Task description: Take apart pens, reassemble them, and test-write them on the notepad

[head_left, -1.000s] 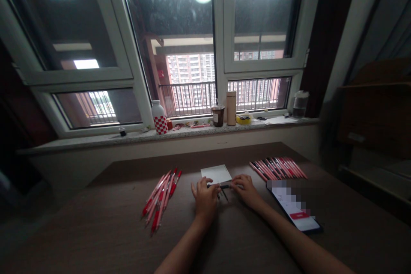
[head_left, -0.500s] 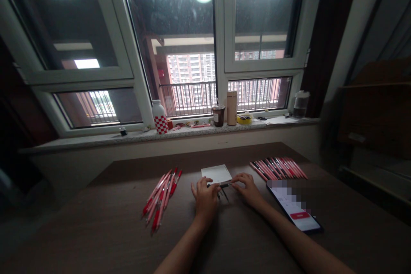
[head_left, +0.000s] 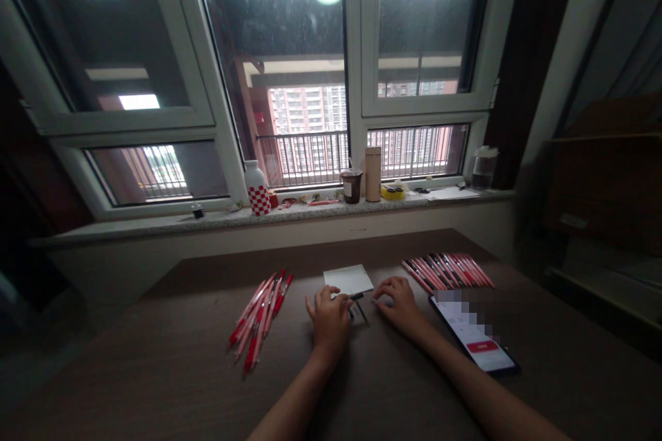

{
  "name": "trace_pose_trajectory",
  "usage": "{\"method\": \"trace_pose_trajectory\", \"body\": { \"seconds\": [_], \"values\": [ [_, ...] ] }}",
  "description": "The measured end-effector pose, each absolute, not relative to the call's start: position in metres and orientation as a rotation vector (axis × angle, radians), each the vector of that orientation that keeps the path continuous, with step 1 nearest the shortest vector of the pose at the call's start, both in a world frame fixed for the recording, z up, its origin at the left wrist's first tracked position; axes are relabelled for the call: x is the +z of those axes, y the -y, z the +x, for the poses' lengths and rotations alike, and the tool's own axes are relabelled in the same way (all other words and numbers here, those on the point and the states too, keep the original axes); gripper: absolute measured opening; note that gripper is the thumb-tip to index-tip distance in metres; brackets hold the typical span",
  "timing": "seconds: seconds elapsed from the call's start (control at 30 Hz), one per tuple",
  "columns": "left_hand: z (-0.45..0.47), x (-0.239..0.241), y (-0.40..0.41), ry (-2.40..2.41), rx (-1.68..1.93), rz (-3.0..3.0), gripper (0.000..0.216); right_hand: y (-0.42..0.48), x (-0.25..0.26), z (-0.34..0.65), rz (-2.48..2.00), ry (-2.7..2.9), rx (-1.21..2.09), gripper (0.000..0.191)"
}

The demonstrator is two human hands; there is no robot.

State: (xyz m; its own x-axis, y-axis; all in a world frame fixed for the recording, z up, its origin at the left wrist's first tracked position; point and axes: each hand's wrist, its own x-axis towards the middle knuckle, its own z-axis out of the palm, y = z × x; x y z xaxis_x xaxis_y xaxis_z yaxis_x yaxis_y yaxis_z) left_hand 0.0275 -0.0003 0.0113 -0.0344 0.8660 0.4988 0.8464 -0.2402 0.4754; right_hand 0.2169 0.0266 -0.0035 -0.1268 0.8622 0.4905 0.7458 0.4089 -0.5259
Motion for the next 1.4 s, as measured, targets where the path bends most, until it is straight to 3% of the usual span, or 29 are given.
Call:
{"method": "trace_pose_trajectory", "body": {
  "seconds": [0.6, 1.1, 1.4],
  "values": [
    [0.027, 0.008, 0.0, -1.937, 1.136, 2.197, 0.017, -0.019, 0.002, 0.217, -1.439, 2.042, -0.141, 0.013],
    [0.026, 0.004, -0.003, -1.893, 1.147, 2.186, 0.016, -0.024, -0.004, 0.217, -1.387, 1.99, 0.025, 0.021],
    [0.025, 0.003, -0.005, -1.85, 1.158, 2.163, 0.015, -0.021, 0.0, 0.215, -1.13, 1.997, 0.22, 0.02]
  ]
}}
